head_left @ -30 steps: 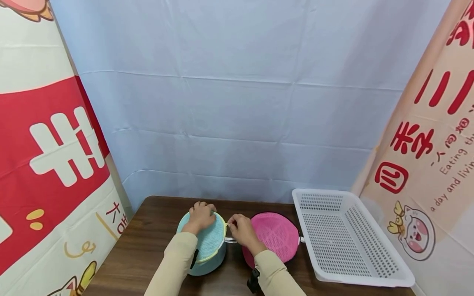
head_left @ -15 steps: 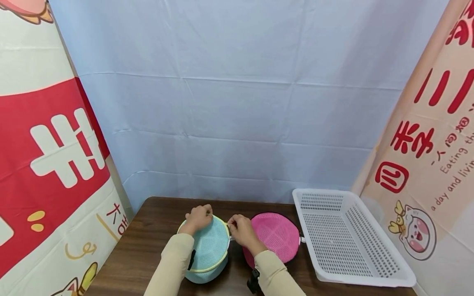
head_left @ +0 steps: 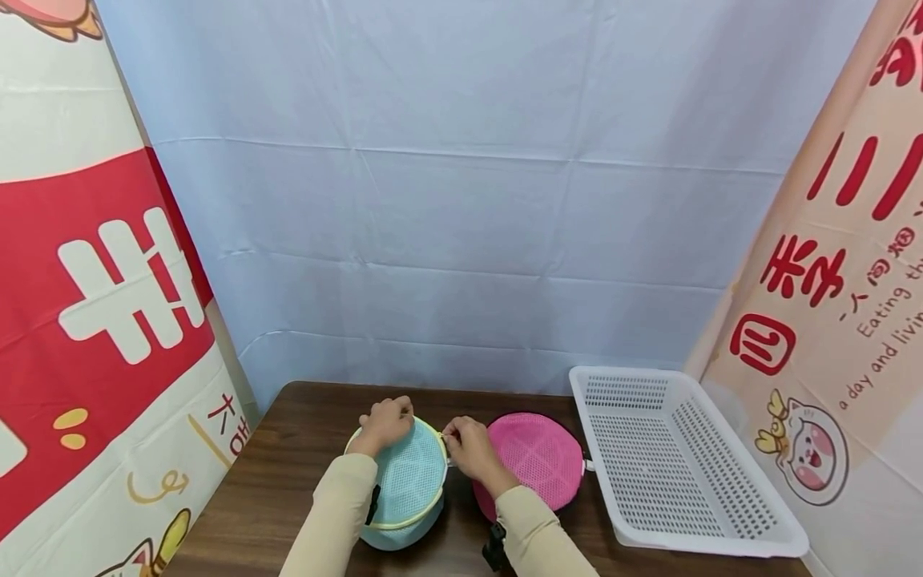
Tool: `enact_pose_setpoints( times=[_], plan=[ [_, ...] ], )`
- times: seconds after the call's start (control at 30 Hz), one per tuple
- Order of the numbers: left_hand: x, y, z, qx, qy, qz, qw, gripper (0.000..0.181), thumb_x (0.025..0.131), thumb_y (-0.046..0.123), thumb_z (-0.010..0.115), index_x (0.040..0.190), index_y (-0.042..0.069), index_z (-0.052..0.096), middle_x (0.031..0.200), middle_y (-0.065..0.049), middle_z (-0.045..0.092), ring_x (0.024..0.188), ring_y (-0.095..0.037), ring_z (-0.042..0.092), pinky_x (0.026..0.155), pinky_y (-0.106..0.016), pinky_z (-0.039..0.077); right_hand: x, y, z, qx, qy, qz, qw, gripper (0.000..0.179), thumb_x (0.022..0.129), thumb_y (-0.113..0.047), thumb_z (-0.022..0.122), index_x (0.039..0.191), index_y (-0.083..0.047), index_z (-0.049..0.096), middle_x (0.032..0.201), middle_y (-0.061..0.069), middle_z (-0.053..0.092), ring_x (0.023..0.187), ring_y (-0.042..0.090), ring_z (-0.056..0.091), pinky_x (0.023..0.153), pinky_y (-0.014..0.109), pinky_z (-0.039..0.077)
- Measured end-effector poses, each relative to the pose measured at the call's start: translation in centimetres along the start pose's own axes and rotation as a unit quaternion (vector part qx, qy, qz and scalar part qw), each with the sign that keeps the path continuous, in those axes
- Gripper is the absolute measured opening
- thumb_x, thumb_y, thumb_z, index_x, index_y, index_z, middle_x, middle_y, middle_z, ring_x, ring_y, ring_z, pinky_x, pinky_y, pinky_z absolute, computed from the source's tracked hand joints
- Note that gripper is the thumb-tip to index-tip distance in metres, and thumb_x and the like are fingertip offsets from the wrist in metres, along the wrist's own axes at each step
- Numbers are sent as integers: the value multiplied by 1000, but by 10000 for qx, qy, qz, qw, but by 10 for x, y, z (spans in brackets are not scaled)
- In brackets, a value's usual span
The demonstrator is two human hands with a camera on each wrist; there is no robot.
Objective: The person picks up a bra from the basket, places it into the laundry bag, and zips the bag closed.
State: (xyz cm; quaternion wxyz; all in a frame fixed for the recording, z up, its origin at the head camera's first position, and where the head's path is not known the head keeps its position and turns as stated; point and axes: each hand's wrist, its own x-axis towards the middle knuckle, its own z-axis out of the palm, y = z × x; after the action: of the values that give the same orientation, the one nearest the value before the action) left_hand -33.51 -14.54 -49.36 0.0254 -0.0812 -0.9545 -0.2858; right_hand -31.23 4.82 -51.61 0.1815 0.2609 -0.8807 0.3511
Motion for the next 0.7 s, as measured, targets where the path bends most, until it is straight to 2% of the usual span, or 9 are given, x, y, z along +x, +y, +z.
enact_pose_setpoints(
  times=[0.3,0.53,0.7],
  plan=[
    [-1,0,-3,-201,107,-59,9997,10,91,16,51,81,18,52,78,-3,46,81,-29,40,67,-47,21,-3,0,-2,11,1,-46,10000,11,81,0,63,77,-9,60,77,0,54,69,13,51,61,28,44],
    [-4,-4,-8,-386,252,-407,9981,11,94,16,46,84,16,51,80,-5,45,81,-30,38,67,-49,21,-6,2,-5,-42,-83,-103,9999,11,82,2,62,77,-8,59,77,0,54,70,14,50,62,28,44],
    [-5,-4,-8,-440,568,-601,9956,12,93,14,45,84,16,52,77,-6,45,76,-29,41,65,-48,23,-7,2,-6,-6,-112,-76,9999,11,82,1,63,77,-8,59,77,0,54,68,13,49,60,26,43]
  ],
)
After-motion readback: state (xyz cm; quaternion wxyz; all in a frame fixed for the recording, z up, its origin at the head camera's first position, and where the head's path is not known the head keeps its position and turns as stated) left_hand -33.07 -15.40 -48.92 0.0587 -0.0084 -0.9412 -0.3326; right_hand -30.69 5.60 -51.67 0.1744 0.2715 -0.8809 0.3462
